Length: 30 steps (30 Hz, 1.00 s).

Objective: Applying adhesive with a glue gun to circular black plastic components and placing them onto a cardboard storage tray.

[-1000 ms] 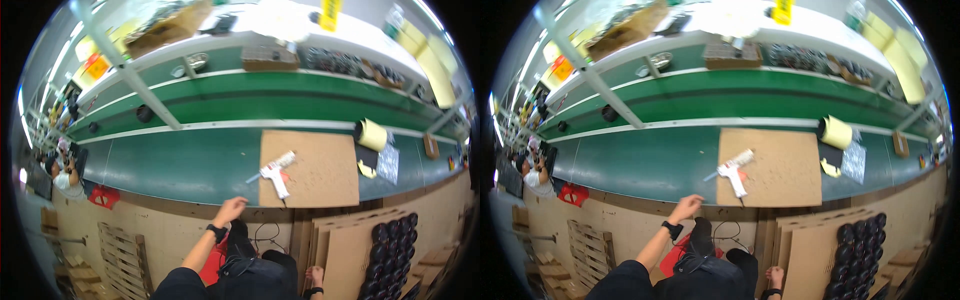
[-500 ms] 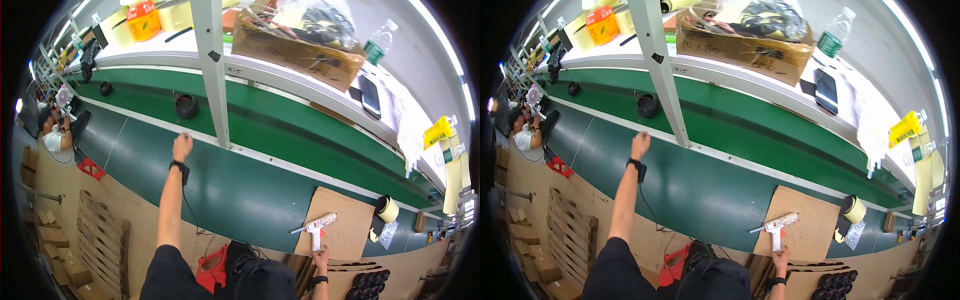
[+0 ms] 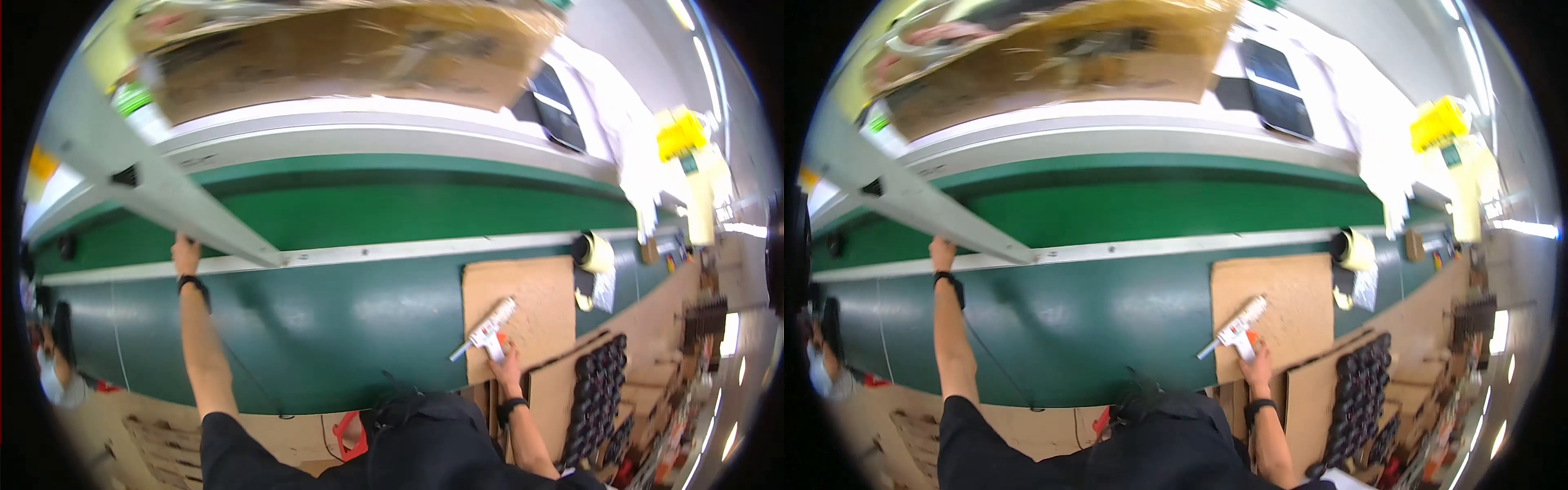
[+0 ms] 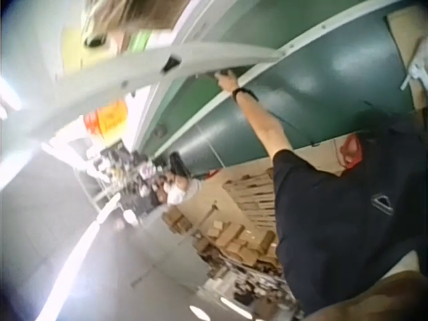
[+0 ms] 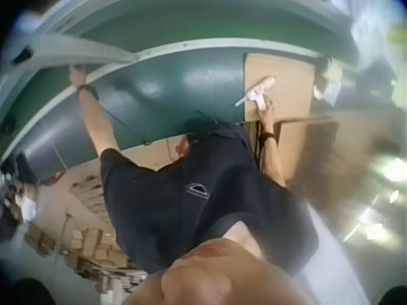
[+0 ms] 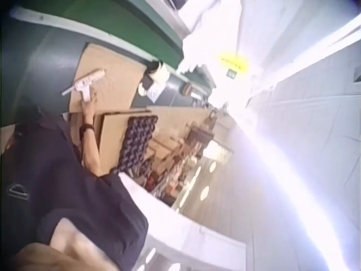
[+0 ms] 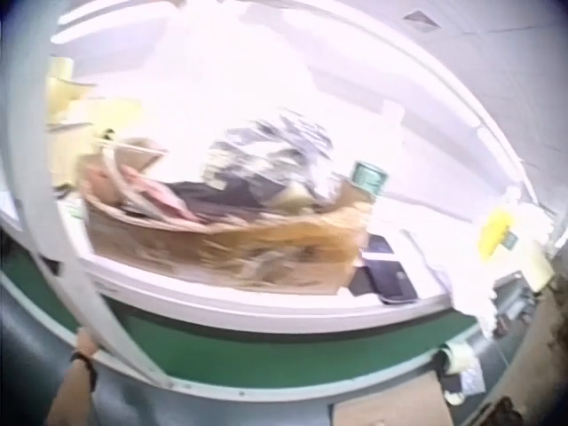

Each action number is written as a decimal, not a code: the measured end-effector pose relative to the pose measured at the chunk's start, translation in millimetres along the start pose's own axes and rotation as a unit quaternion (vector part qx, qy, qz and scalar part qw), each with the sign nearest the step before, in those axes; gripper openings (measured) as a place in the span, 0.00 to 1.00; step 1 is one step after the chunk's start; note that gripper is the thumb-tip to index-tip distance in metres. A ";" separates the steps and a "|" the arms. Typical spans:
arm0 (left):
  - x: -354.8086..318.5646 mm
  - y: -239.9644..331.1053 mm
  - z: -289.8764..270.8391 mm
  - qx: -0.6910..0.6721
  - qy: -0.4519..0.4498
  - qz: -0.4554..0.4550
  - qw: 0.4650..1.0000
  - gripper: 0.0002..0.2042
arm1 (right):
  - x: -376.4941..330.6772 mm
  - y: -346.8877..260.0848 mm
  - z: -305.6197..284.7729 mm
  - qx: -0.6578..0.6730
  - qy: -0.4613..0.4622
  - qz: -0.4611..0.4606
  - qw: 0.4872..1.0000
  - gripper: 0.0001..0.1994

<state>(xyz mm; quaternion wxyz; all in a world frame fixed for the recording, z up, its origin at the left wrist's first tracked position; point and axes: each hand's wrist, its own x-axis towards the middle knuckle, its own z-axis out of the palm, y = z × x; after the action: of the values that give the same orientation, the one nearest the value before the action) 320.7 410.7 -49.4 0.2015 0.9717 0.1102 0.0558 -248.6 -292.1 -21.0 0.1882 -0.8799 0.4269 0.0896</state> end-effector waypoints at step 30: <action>-497.2 269.0 -41.2 -0.272 -0.464 0.204 0.818 0.10 | 13.7 -2.0 -34.4 0.390 -0.038 -0.106 0.914 0.29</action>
<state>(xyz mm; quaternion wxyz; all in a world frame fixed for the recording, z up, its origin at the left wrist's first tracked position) -116.0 68.1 65.0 0.4691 0.7885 -0.2165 -0.3336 -238.7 -314.8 6.6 0.5408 -0.7727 0.3245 -0.0714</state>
